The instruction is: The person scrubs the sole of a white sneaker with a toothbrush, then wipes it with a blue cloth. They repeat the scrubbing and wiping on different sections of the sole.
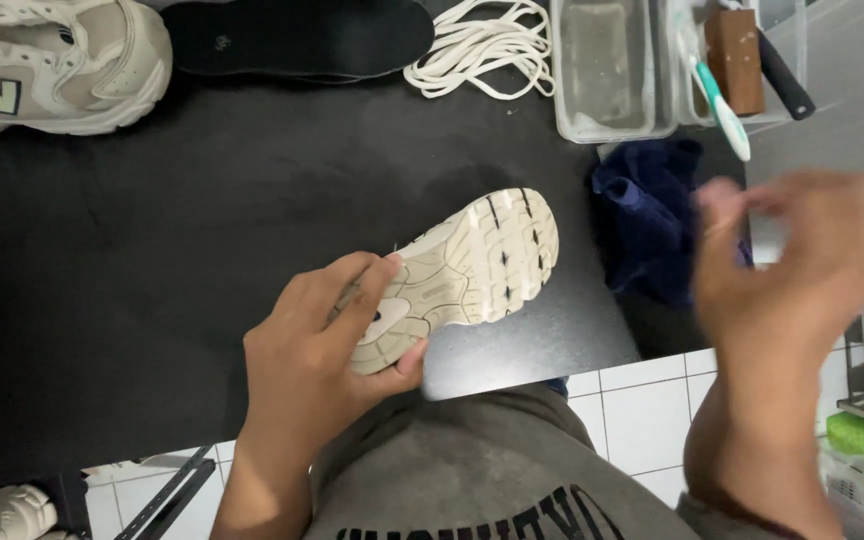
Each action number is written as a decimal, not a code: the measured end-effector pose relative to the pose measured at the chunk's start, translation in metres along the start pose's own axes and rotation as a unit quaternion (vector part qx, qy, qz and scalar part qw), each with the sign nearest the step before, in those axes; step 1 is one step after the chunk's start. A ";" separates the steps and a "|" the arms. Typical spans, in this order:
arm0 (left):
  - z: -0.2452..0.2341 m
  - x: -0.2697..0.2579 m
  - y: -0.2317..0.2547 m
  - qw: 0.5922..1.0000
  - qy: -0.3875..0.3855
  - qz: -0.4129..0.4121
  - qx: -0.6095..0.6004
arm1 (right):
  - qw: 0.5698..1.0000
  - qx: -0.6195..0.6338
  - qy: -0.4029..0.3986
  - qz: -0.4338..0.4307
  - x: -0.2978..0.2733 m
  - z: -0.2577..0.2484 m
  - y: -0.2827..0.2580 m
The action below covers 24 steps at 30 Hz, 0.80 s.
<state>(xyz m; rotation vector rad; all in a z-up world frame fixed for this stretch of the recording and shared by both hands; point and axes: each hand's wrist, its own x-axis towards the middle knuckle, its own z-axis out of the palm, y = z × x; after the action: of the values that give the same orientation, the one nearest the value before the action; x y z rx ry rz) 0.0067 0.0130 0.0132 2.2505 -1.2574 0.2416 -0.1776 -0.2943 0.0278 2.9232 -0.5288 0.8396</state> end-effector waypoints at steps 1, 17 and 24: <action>-0.001 0.001 -0.001 1.000 -0.001 -0.001 0.001 | 1.000 0.001 -0.001 -0.001 0.003 0.004 -0.008; -0.002 0.000 0.001 1.000 -0.001 -0.003 0.010 | 0.980 0.144 -0.086 -0.109 0.041 0.025 -0.078; 0.001 0.001 -0.004 1.000 0.003 -0.007 0.006 | 0.958 0.106 -0.110 -0.243 0.062 0.035 -0.084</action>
<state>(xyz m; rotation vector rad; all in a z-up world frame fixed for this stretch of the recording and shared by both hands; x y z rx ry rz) 0.0100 0.0138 0.0116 2.2675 -1.2399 0.2507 -0.0821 -0.2392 0.0344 3.1363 0.2928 0.5347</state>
